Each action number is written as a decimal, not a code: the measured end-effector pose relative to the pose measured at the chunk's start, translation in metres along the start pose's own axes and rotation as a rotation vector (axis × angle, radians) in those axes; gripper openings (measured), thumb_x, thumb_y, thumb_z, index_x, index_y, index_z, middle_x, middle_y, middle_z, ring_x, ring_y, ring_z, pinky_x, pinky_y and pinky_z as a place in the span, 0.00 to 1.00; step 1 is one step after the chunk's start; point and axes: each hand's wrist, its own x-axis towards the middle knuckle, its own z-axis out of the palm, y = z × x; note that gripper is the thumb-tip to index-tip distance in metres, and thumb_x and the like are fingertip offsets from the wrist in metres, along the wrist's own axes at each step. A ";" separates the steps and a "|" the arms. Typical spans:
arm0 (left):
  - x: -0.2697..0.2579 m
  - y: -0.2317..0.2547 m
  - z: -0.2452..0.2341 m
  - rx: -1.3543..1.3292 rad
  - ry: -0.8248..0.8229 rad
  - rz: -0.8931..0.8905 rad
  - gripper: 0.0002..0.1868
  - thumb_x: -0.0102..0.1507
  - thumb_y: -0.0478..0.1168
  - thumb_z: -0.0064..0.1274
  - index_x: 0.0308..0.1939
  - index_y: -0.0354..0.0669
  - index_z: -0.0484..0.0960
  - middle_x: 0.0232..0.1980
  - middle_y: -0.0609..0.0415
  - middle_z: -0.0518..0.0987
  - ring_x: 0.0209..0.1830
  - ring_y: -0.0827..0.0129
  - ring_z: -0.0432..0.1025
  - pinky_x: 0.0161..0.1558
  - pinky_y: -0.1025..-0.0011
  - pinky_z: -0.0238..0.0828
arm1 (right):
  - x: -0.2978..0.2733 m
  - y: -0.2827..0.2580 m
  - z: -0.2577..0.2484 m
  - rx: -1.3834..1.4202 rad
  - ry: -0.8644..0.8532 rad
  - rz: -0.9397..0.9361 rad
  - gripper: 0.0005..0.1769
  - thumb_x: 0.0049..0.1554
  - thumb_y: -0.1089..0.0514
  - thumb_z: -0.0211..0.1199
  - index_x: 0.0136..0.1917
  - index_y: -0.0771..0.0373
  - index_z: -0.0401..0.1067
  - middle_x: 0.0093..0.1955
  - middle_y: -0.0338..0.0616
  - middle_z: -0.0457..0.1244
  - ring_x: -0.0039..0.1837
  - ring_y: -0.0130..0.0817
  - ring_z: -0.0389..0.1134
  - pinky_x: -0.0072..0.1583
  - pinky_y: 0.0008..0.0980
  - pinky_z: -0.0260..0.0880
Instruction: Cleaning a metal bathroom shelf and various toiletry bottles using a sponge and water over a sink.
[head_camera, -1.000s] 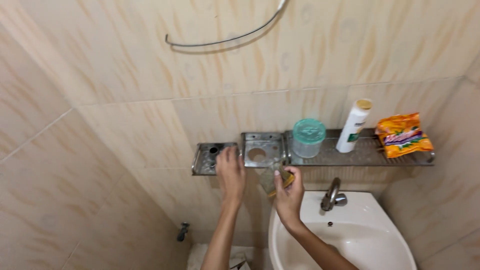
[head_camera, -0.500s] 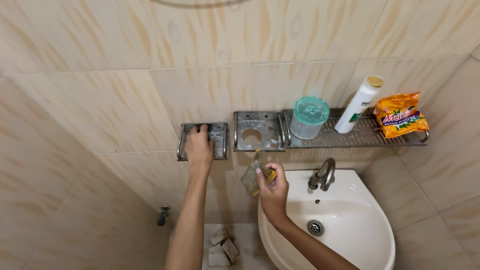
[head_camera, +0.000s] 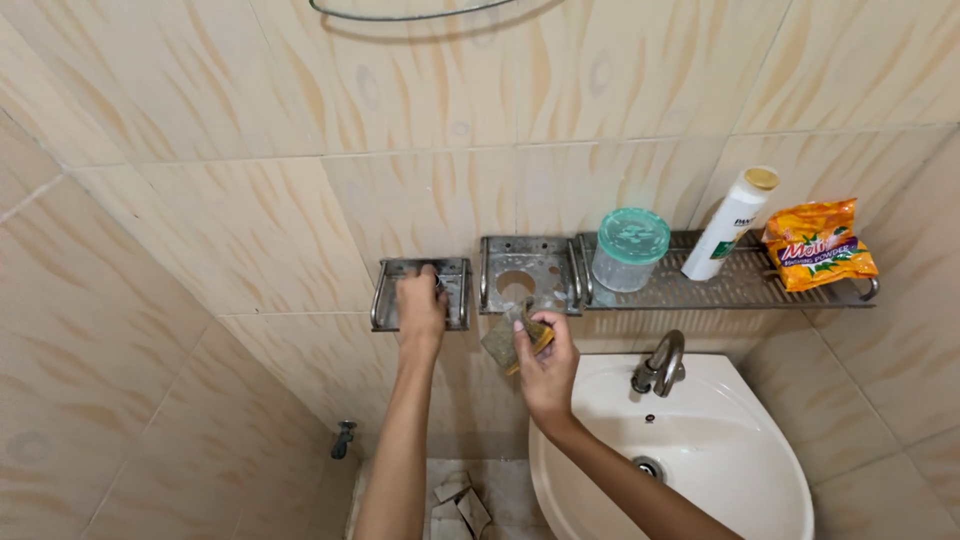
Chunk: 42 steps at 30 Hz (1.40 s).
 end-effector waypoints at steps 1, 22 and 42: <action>0.001 -0.001 0.000 0.000 0.005 0.003 0.18 0.51 0.30 0.65 0.44 0.34 0.80 0.45 0.34 0.78 0.46 0.36 0.71 0.48 0.49 0.70 | 0.000 -0.002 0.000 0.003 0.000 -0.005 0.10 0.60 0.62 0.66 0.52 0.65 0.67 0.38 0.34 0.62 0.39 0.18 0.61 0.39 0.21 0.63; -0.011 0.062 -0.010 -1.091 -0.135 -0.432 0.18 0.72 0.47 0.40 0.57 0.40 0.77 0.49 0.56 0.81 0.49 0.71 0.75 0.49 0.71 0.73 | 0.015 -0.072 0.010 -0.316 -0.271 -0.764 0.20 0.50 0.70 0.67 0.56 0.66 0.71 0.59 0.53 0.65 0.68 0.52 0.64 0.66 0.47 0.67; 0.002 0.045 -0.025 -1.292 -0.179 -0.706 0.14 0.63 0.44 0.61 0.46 0.55 0.70 0.31 0.51 0.80 0.23 0.70 0.73 0.22 0.75 0.63 | 0.049 -0.016 -0.018 -0.214 -0.537 -0.388 0.22 0.58 0.70 0.59 0.65 0.61 0.74 0.67 0.48 0.69 0.70 0.38 0.70 0.69 0.34 0.71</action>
